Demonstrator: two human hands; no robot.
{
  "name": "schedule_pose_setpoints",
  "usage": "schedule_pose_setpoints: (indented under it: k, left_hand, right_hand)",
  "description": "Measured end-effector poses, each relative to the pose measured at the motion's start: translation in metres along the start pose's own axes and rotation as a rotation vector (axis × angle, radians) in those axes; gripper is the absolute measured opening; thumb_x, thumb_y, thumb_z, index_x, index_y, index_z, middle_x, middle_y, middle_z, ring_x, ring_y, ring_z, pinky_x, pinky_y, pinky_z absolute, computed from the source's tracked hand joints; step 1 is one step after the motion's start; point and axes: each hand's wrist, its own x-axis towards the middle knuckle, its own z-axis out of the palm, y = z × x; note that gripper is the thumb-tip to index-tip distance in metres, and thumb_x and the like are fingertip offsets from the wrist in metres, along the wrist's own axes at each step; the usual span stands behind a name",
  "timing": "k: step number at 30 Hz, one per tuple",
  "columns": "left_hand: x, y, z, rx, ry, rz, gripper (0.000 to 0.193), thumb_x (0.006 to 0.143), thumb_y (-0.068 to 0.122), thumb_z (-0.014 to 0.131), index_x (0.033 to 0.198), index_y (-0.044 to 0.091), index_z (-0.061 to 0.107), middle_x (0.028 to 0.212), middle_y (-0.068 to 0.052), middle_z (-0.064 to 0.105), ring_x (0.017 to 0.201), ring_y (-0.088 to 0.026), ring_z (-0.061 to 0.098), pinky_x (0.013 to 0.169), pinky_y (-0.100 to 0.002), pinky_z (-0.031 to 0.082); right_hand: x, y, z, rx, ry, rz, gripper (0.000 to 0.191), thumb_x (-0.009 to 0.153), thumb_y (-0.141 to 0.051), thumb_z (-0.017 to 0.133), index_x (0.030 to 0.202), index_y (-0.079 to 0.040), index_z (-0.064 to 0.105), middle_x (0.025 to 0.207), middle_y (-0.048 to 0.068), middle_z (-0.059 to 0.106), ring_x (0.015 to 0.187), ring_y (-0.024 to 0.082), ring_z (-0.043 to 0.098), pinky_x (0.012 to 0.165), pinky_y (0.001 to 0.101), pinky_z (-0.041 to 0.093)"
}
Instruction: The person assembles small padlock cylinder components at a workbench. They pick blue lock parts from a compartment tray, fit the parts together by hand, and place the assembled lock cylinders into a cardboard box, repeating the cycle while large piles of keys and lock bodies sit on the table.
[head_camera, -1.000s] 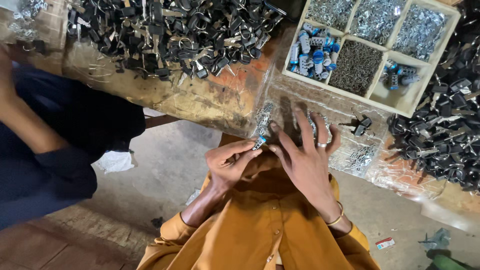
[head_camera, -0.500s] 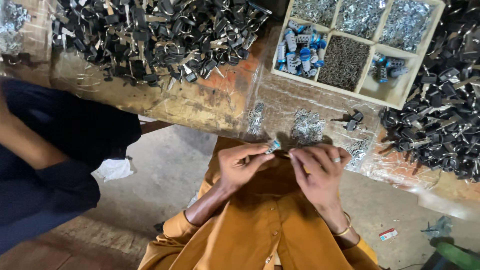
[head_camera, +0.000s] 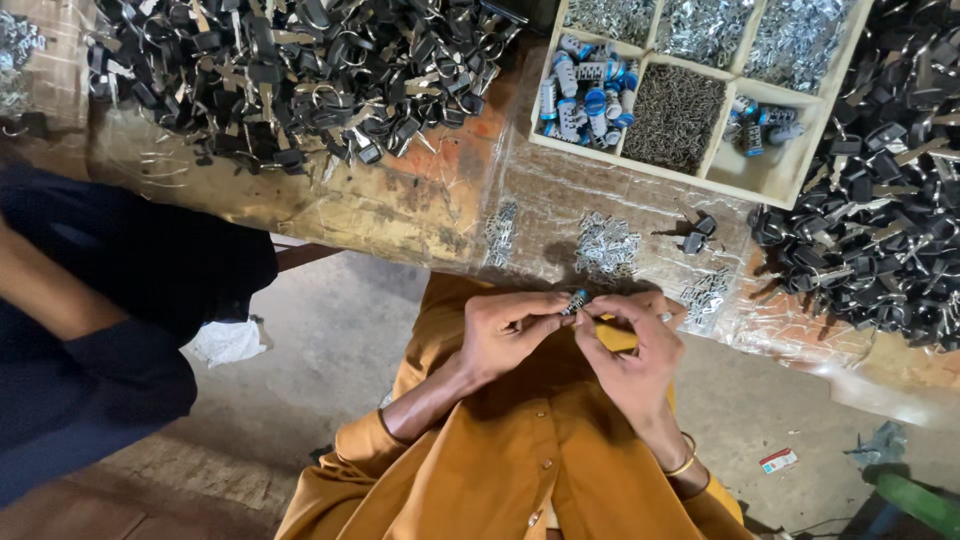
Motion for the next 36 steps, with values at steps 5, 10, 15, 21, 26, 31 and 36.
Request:
schedule_pose_setpoints:
  k: [5,10,15,21,26,31,36]
  left_hand:
    - [0.007,0.006,-0.003,0.213,-0.074,0.243,0.014,0.087,0.003,0.084,0.1,0.003,0.078,0.102,-0.01,0.079,0.094,-0.022,0.08,0.077,-0.029,0.065]
    - [0.009,0.013,0.009,0.076,-0.057,0.068,0.017,0.086,0.005,0.085,0.101,0.002,0.078,0.105,-0.01,0.079,0.093,-0.019,0.08,0.078,-0.028,0.065]
    - [0.01,0.007,0.014,0.058,0.015,-0.134,0.017,0.081,0.005,0.088,0.097,0.003,0.081,0.103,-0.008,0.082,0.062,-0.005,0.065,0.051,-0.021,0.047]
    - [0.008,0.002,0.014,0.031,0.032,-0.118,0.017,0.083,0.005,0.088,0.099,0.003,0.08,0.103,-0.007,0.081,0.065,-0.001,0.062,0.053,-0.019,0.045]
    - [0.01,0.003,0.016,0.015,0.041,-0.123,0.018,0.083,0.005,0.088,0.099,0.003,0.08,0.103,-0.007,0.081,0.066,-0.001,0.061,0.053,-0.019,0.044]
    - [0.012,0.005,0.014,0.02,0.032,-0.128,0.018,0.083,0.004,0.088,0.099,0.003,0.08,0.102,-0.007,0.081,0.064,-0.001,0.061,0.052,-0.018,0.043]
    - [0.013,0.004,0.013,0.038,0.048,-0.098,0.017,0.083,0.004,0.088,0.098,0.003,0.08,0.101,-0.007,0.081,0.065,-0.002,0.062,0.053,-0.018,0.044]
  right_hand:
    - [-0.001,0.011,-0.022,-0.29,-0.08,-0.114,0.02,0.078,-0.017,0.091,0.091,-0.016,0.076,0.085,0.0,0.076,0.082,0.016,0.065,0.084,0.0318,0.039]
    - [0.004,0.036,-0.061,-0.407,0.157,-0.169,0.027,0.088,-0.021,0.088,0.111,-0.015,0.075,0.118,0.006,0.065,0.116,0.026,0.057,0.106,0.0385,0.039]
    - [-0.005,0.05,-0.068,-0.692,0.106,-0.288,0.04,0.078,-0.03,0.094,0.11,-0.014,0.077,0.132,0.004,0.063,0.128,0.031,0.048,0.107,0.0489,0.033]
    - [-0.008,0.052,-0.07,-0.585,0.13,-0.258,0.049,0.079,-0.03,0.094,0.12,-0.013,0.075,0.139,0.014,0.057,0.13,0.035,0.041,0.108,0.0492,0.03]
    - [-0.012,0.055,-0.077,-0.601,0.103,-0.357,0.032,0.084,-0.019,0.093,0.111,-0.022,0.077,0.13,0.001,0.068,0.13,0.029,0.045,0.111,0.0459,0.031]
    - [-0.017,0.06,-0.081,-0.607,0.032,-0.377,0.033,0.082,-0.008,0.089,0.11,-0.024,0.079,0.123,-0.01,0.067,0.123,0.02,0.053,0.111,0.0438,0.032]
    - [-0.015,0.059,-0.079,-0.496,0.074,-0.315,0.034,0.082,-0.011,0.088,0.111,-0.022,0.074,0.127,-0.003,0.063,0.12,0.024,0.049,0.106,0.0429,0.031]
